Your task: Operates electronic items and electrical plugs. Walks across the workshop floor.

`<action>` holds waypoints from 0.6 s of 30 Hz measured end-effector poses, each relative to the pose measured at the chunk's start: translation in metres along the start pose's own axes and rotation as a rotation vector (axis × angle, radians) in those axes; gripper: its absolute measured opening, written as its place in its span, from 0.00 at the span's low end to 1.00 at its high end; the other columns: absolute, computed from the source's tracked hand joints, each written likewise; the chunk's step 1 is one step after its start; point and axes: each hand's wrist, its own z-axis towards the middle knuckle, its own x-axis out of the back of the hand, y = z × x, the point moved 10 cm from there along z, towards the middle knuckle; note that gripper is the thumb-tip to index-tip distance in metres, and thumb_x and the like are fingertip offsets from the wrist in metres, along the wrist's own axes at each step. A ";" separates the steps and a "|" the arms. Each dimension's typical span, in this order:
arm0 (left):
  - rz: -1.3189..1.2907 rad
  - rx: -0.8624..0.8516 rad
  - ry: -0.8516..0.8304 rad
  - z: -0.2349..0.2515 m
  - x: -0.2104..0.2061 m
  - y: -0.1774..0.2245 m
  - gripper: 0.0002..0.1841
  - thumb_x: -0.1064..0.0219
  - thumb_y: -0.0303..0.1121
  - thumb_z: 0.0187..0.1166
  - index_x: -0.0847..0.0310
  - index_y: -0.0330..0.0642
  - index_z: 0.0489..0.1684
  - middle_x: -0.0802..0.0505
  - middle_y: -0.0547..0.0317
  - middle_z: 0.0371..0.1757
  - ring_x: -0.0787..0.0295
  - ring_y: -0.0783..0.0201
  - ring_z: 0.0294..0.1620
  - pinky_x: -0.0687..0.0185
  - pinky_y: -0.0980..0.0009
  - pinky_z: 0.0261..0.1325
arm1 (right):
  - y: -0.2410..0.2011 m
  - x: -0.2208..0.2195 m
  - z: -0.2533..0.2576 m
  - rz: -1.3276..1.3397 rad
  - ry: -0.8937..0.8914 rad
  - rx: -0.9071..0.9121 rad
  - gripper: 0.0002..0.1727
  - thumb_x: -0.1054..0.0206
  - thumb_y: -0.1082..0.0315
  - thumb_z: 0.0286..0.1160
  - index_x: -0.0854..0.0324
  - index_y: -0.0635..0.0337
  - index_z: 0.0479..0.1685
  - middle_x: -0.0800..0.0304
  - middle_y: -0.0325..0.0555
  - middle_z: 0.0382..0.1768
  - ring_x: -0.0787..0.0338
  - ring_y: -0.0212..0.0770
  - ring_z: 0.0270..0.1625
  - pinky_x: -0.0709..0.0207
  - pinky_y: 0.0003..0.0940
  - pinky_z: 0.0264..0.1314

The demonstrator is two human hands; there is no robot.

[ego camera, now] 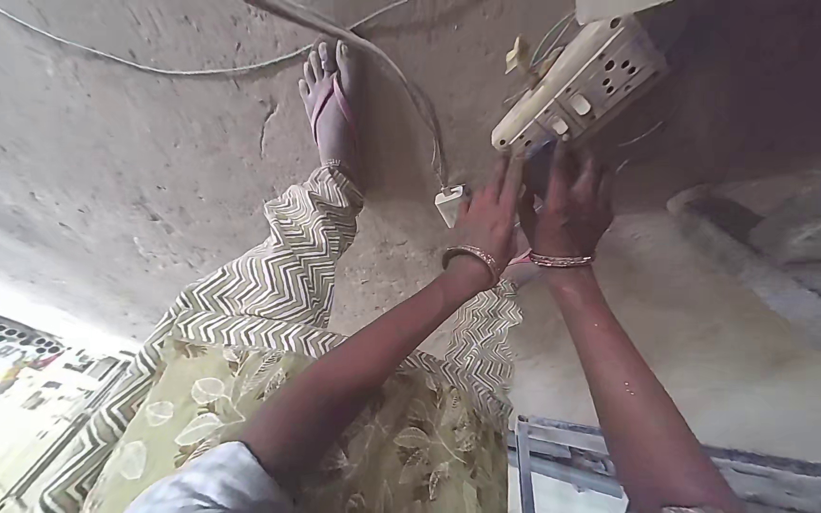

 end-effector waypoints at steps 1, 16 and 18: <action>0.118 -0.044 -0.051 0.000 -0.001 0.005 0.45 0.34 0.13 0.68 0.45 0.39 0.93 0.40 0.50 0.95 0.37 0.47 0.90 0.38 0.40 0.81 | -0.001 -0.002 0.001 0.001 -0.023 -0.013 0.30 0.33 0.66 0.75 0.25 0.67 0.79 0.19 0.74 0.70 0.16 0.74 0.67 0.20 0.60 0.60; 0.566 -0.044 -0.324 0.007 -0.017 0.005 0.33 0.38 0.19 0.79 0.31 0.47 0.87 0.45 0.63 0.97 0.58 0.49 0.98 0.69 0.27 0.87 | -0.013 -0.018 0.004 -0.064 -0.263 -0.140 0.30 0.47 0.78 0.83 0.38 0.74 0.86 0.29 0.80 0.77 0.25 0.76 0.77 0.28 0.60 0.72; 0.561 -0.051 -0.294 0.008 -0.018 0.005 0.36 0.37 0.16 0.76 0.34 0.48 0.89 0.45 0.63 0.97 0.55 0.48 0.97 0.68 0.26 0.87 | -0.012 -0.016 0.003 -0.066 -0.245 -0.133 0.29 0.46 0.78 0.82 0.36 0.74 0.85 0.28 0.79 0.76 0.23 0.75 0.76 0.26 0.60 0.70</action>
